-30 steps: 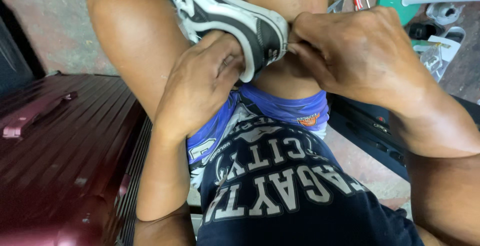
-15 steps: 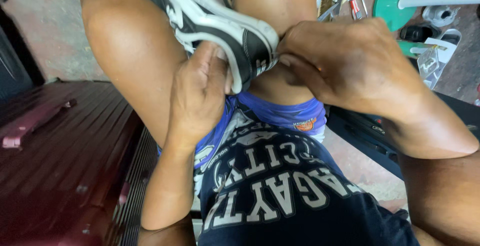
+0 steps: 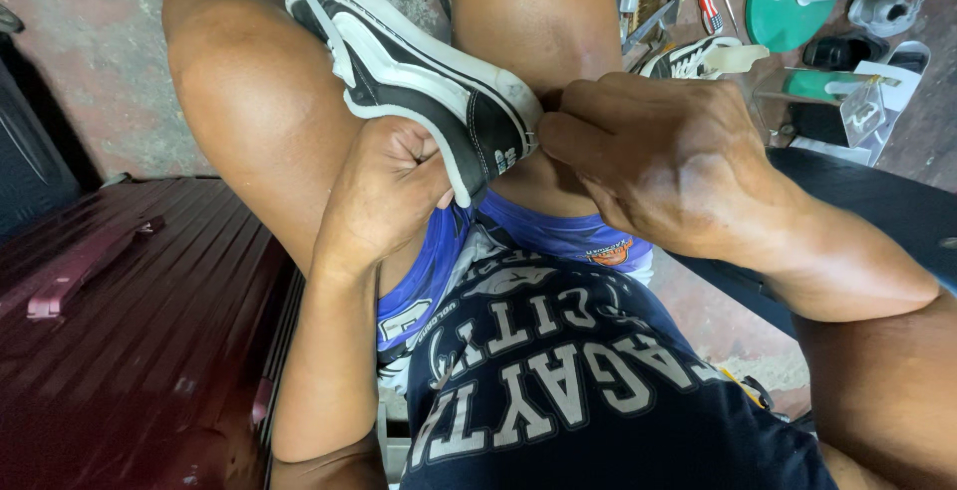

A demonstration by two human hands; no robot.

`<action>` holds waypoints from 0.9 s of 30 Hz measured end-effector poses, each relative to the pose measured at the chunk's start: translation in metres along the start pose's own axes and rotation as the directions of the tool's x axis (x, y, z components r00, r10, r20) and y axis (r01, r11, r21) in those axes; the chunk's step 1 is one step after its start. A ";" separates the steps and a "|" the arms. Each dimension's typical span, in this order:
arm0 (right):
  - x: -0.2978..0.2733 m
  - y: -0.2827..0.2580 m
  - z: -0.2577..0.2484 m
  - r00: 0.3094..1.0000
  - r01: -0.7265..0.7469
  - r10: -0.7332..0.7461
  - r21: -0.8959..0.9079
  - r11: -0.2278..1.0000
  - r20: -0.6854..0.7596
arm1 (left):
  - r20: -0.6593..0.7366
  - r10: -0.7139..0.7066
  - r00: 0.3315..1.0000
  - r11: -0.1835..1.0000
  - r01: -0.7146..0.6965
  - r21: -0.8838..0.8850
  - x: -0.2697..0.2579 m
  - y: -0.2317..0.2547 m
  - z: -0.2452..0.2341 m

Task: The person sits on the floor and sews a black and white sneaker using a needle and white thread. They repeatedly push the needle through the shoe's upper and pull the thread to secure stitches.

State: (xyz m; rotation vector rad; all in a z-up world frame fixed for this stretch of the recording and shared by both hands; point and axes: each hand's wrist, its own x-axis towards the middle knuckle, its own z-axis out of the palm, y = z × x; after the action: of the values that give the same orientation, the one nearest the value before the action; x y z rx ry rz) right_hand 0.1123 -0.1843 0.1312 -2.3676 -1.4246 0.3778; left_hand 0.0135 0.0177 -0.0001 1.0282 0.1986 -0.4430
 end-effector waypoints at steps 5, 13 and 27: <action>0.004 -0.007 -0.003 0.999 -0.020 0.020 0.022 1.000 0.030 | -0.093 -0.025 0.995 0.981 0.042 0.190 0.000 0.010 0.010; -0.001 -0.019 0.000 0.997 0.025 0.003 -0.336 0.942 0.081 | -0.230 0.086 0.969 0.794 0.073 0.604 -0.005 0.025 0.023; -0.008 0.004 0.000 0.999 0.037 -0.035 -0.455 0.890 0.013 | -0.165 0.088 0.982 0.851 0.012 0.525 -0.004 0.013 0.016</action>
State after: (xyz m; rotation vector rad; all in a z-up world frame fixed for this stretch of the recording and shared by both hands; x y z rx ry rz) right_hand 0.1121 -0.1929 0.1296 -2.6917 -1.7097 0.0346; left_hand 0.0152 0.0108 0.0195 1.6156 0.2269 -0.3720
